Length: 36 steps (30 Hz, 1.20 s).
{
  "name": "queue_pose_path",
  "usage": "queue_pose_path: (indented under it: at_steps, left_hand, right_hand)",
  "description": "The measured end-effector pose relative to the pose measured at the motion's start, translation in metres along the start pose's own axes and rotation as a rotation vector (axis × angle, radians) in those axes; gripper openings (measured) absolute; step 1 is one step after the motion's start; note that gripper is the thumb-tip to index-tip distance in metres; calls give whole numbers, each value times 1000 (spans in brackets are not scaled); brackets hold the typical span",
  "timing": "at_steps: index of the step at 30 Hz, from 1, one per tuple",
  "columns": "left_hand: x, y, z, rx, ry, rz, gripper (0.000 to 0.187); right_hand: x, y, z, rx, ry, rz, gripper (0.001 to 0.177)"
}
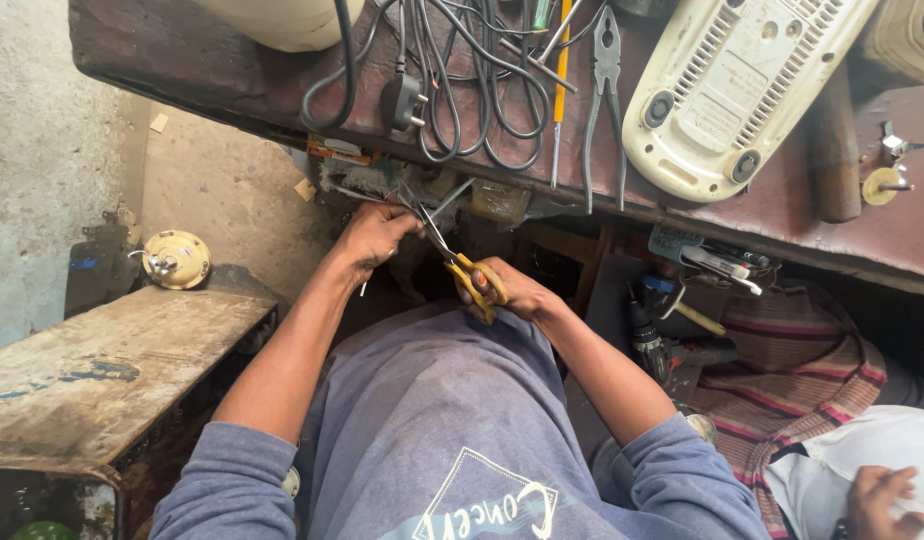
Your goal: The person strips insulation from wires using scissors and pliers, then twists the exposed ends together to connect them inside a disassembled appliance housing. The person handles multiple wires and tools throughout the process.
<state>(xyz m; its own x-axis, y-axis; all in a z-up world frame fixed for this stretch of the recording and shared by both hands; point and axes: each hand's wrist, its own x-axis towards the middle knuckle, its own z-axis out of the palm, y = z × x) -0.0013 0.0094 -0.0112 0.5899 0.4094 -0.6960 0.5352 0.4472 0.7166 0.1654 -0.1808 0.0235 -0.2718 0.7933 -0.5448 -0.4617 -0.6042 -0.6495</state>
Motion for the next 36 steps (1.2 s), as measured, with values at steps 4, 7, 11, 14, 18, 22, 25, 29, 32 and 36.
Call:
queue_pose_path:
  at_steps: [4,7,11,14,18,22,25,29,32,36]
  left_hand:
    - [10,2,-7,52,-79,-82,18]
    - [16,7,-15,91,-171,-160,18]
    - [-2,25,-34,187,-132,-189,22]
    - [-47,53,-37,256,-73,-158,29]
    - [-125,97,-9,-40,-168,117,41]
    - [-154,139,26,78,-43,304,55]
    - [-156,162,36,-22,-84,316,58]
    - [-157,173,35,185,-73,377,31]
    - [-157,173,35,249,-86,373,22]
    - [-149,186,34,318,-161,503,22]
  right_hand:
    - [-3,11,-10,-58,96,68,32]
    - [-6,18,-15,13,101,110,31]
    - [-29,8,-13,-127,81,106,33]
    - [-68,-18,2,-461,-4,4,46]
    - [-117,-51,34,-798,135,-286,62]
    - [-128,-69,50,-925,230,-410,63]
    - [-128,-76,53,-856,266,-441,61]
    - [-138,-87,52,-656,341,-396,56]
    - [-143,-89,56,-683,385,-421,58]
    - [-136,-94,68,-833,414,-488,63]
